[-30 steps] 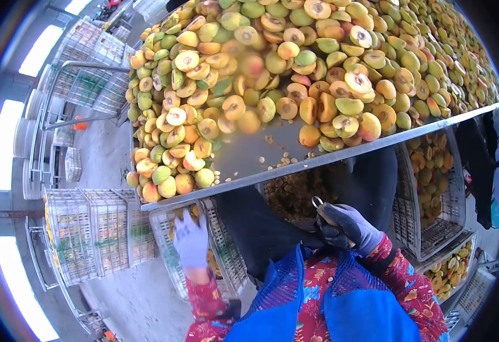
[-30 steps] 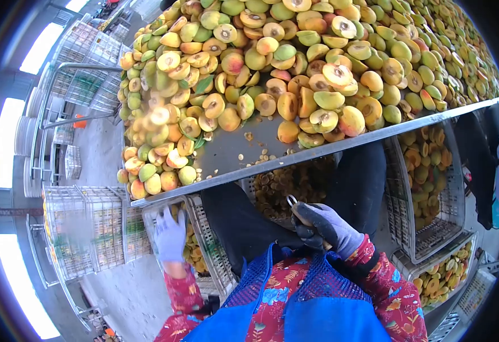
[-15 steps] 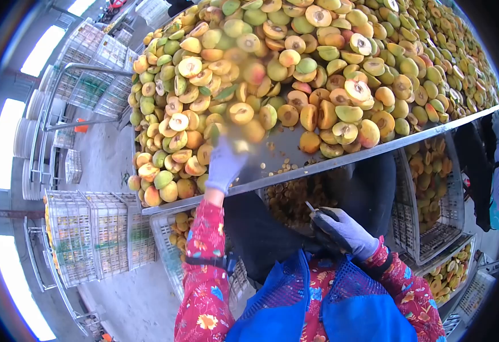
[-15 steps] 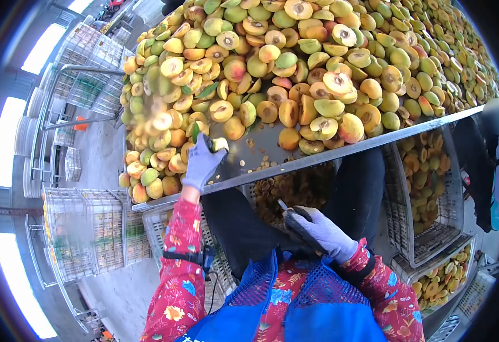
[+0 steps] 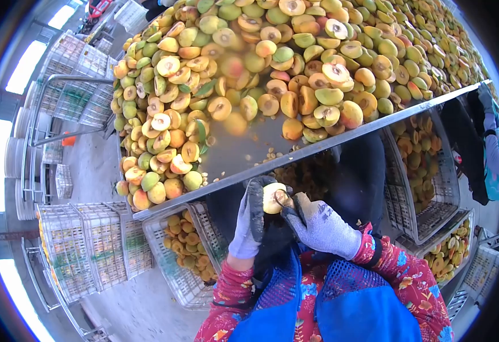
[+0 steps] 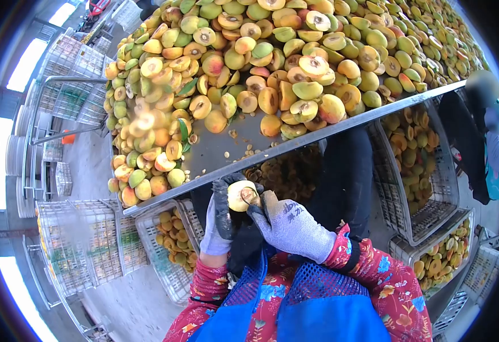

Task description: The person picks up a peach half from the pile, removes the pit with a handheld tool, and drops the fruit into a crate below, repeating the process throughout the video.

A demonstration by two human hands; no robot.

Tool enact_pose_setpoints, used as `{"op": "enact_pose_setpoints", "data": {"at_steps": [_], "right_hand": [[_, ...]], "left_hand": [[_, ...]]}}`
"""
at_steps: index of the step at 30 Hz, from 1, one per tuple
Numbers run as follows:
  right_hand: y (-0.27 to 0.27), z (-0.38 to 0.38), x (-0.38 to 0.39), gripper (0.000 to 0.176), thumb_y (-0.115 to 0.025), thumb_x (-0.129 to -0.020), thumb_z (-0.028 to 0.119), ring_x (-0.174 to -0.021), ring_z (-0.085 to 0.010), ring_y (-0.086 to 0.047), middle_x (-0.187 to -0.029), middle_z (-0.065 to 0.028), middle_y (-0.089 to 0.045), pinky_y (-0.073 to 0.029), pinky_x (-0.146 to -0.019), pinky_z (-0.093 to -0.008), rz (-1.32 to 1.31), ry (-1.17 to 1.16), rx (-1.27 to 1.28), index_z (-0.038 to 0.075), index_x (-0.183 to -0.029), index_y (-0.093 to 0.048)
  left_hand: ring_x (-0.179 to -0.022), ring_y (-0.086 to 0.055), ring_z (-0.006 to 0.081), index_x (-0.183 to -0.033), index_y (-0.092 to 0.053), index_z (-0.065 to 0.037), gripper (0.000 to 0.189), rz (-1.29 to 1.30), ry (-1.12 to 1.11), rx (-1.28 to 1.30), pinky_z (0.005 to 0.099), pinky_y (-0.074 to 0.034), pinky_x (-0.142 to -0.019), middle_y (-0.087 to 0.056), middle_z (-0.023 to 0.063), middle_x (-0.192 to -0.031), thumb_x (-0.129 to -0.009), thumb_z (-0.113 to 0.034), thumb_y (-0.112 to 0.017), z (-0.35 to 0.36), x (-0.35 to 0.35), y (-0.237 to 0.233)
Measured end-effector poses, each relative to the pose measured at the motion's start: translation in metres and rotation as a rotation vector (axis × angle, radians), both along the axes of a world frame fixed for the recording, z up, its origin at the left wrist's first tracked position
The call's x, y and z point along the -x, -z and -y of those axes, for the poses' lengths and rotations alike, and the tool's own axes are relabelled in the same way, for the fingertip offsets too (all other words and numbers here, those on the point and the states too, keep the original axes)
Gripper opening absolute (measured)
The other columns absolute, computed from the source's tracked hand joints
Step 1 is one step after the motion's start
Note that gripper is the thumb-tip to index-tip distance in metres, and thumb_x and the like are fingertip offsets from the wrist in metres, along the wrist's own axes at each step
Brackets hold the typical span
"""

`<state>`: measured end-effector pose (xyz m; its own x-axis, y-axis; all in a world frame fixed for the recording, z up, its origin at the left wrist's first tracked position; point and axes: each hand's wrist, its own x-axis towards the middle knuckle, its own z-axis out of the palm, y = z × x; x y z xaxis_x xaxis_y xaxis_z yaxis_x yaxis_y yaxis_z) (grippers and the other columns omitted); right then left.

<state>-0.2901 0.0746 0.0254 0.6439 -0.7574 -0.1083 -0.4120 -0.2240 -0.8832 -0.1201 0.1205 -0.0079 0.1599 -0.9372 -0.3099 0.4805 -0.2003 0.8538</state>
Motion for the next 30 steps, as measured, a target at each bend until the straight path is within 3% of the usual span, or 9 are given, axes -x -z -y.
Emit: {"op": "enact_pose_setpoints", "data": {"at_steps": [9, 12, 13, 17, 20, 23, 26, 27, 30], "right_hand": [[0.003, -0.01, 0.006, 0.026, -0.05, -0.098, 0.021, -0.055, -0.0375, -0.06, -0.062, -0.0206, -0.056, -0.044, -0.046, -0.0453, 0.064, -0.123, 0.2, -0.005, -0.097, -0.05], [-0.007, 0.003, 0.008, 0.028, -0.046, -0.1, 0.021, -0.067, -0.0372, -0.063, -0.075, -0.024, -0.06, -0.046, -0.051, -0.0445, 0.186, -0.156, -0.313, -0.006, -0.098, -0.052], [-0.021, 0.014, 0.01, 0.028, -0.046, -0.1, 0.022, -0.079, -0.0409, -0.064, -0.083, -0.0278, -0.061, -0.048, -0.059, -0.0475, 0.026, -0.113, -0.873, -0.006, -0.1, -0.052], [0.014, -0.005, 0.013, 0.03, -0.05, -0.098, 0.025, -0.076, -0.0485, -0.061, -0.078, -0.029, -0.061, -0.049, -0.065, -0.0511, -0.064, -0.082, -0.249, -0.004, -0.099, -0.054], [0.022, -0.006, 0.012, 0.033, -0.05, -0.099, 0.03, -0.066, -0.0397, -0.064, -0.071, -0.0216, -0.062, -0.051, -0.059, -0.0454, 0.107, -0.044, -0.277, -0.003, -0.097, -0.053], [0.004, 0.003, 0.021, 0.035, -0.047, -0.101, 0.033, -0.061, -0.0239, -0.064, -0.069, -0.0108, -0.06, -0.051, -0.056, -0.0371, 0.158, -0.057, -1.001, -0.001, -0.095, -0.053], [0.009, 0.003, 0.025, 0.038, -0.045, -0.102, 0.036, -0.06, -0.013, -0.059, -0.07, -0.0038, -0.059, -0.049, -0.055, -0.0304, 0.196, -0.07, -1.054, 0.0, -0.093, -0.054], [0.018, 0.0, 0.021, 0.039, -0.045, -0.101, 0.035, -0.06, -0.015, -0.06, -0.071, -0.0054, -0.06, -0.048, -0.056, -0.0308, 0.18, -0.08, -0.76, -0.001, -0.093, -0.055], [0.025, -0.002, 0.023, 0.039, -0.045, -0.101, 0.035, -0.061, -0.0151, -0.06, -0.071, -0.0063, -0.061, -0.048, -0.057, -0.0311, 0.054, -0.068, -0.686, -0.002, -0.095, -0.054]], "left_hand": [[-0.091, -0.065, 0.0192, -0.117, -0.056, 0.001, 0.035, 0.565, -0.15, 0.053, 0.0318, -0.05, -0.085, -0.069, 0.0123, -0.097, -0.102, -0.027, -0.043, -0.012, 0.025, -0.011], [-0.089, -0.067, 0.0202, -0.119, -0.057, 0.001, 0.031, 0.792, -0.188, 0.121, 0.0339, -0.051, -0.082, -0.069, 0.0126, -0.095, -0.099, -0.02, -0.044, -0.014, 0.035, -0.004], [-0.088, -0.067, 0.0206, -0.118, -0.058, 0.001, 0.03, 0.832, -0.188, 0.127, 0.034, -0.051, -0.082, -0.069, 0.013, -0.095, -0.099, -0.019, -0.044, -0.015, 0.037, -0.002], [-0.085, -0.068, 0.0235, -0.116, -0.058, 0.0, 0.027, 0.838, -0.136, 0.004, 0.0343, -0.052, -0.079, -0.069, 0.0143, -0.093, -0.097, -0.014, -0.045, -0.009, 0.038, -0.004], [-0.084, -0.068, 0.0258, -0.115, -0.058, 0.0, 0.026, 0.903, -0.133, 0.012, 0.0353, -0.053, -0.076, -0.068, 0.0158, -0.093, -0.096, -0.012, -0.046, -0.007, 0.04, -0.003], [-0.085, -0.069, 0.0281, -0.115, -0.058, 0.001, 0.025, 1.007, -0.185, 0.138, 0.0357, -0.053, -0.076, -0.068, 0.0173, -0.092, -0.096, -0.01, -0.047, -0.014, 0.049, 0.0], [-0.083, -0.068, 0.0289, -0.114, -0.058, 0.001, 0.024, 1.059, -0.204, 0.179, 0.0359, -0.053, -0.075, -0.068, 0.0173, -0.091, -0.096, -0.01, -0.047, -0.013, 0.049, 0.002], [-0.083, -0.068, 0.0287, -0.11, -0.059, 0.002, 0.022, 1.06, -0.136, 0.114, 0.0362, -0.053, -0.075, -0.068, 0.0176, -0.091, -0.096, -0.009, -0.047, -0.008, 0.049, -0.006], [-0.082, -0.068, 0.0285, -0.106, -0.061, 0.002, 0.019, 0.88, -0.068, -0.035, 0.0367, -0.052, -0.075, -0.068, 0.0175, -0.09, -0.095, -0.007, -0.047, -0.007, 0.047, -0.001]]}}
